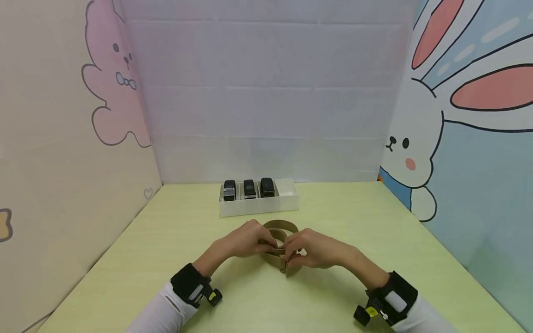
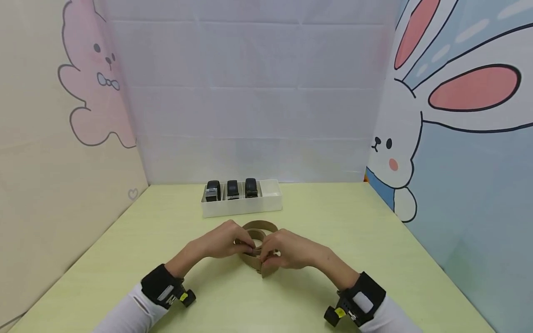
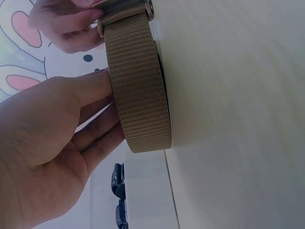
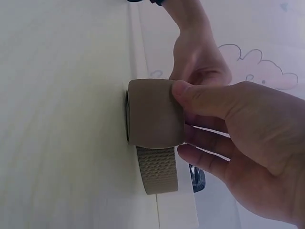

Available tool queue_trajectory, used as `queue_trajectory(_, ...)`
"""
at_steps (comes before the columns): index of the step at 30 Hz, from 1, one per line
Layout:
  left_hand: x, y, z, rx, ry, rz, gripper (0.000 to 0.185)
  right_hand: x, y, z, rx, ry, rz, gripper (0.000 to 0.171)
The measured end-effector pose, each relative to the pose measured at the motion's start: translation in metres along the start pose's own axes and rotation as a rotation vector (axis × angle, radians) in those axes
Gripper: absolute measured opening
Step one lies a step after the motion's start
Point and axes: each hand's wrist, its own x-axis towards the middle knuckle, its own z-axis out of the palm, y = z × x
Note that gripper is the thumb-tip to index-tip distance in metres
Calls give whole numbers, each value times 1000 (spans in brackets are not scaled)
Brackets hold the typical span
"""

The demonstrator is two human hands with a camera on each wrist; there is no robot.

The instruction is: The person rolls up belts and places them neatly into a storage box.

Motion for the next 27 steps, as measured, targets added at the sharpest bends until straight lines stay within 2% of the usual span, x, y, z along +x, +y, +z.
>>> queue_trajectory(5, 0, -1, 1, -31, 9, -21, 9, -9, 12, -10, 22, 1, 113, 7)
queue_trajectory(8, -1, -1, 1, -43, 8, -32, 10, -14, 17, -16, -2, 10, 164, 10)
queue_trajectory(16, -2, -2, 2, -98, -9, -75, 13, -28, 31, -29, -219, 21, 274, 22)
queue_trajectory(23, -3, -4, 2, -136, -16, -109, 13, -43, 43, -40, -382, 35, 393, 24)
queue_trajectory(27, -3, -3, 2, -152, -17, -131, 14, -44, 44, -43, -437, 33, 425, 23)
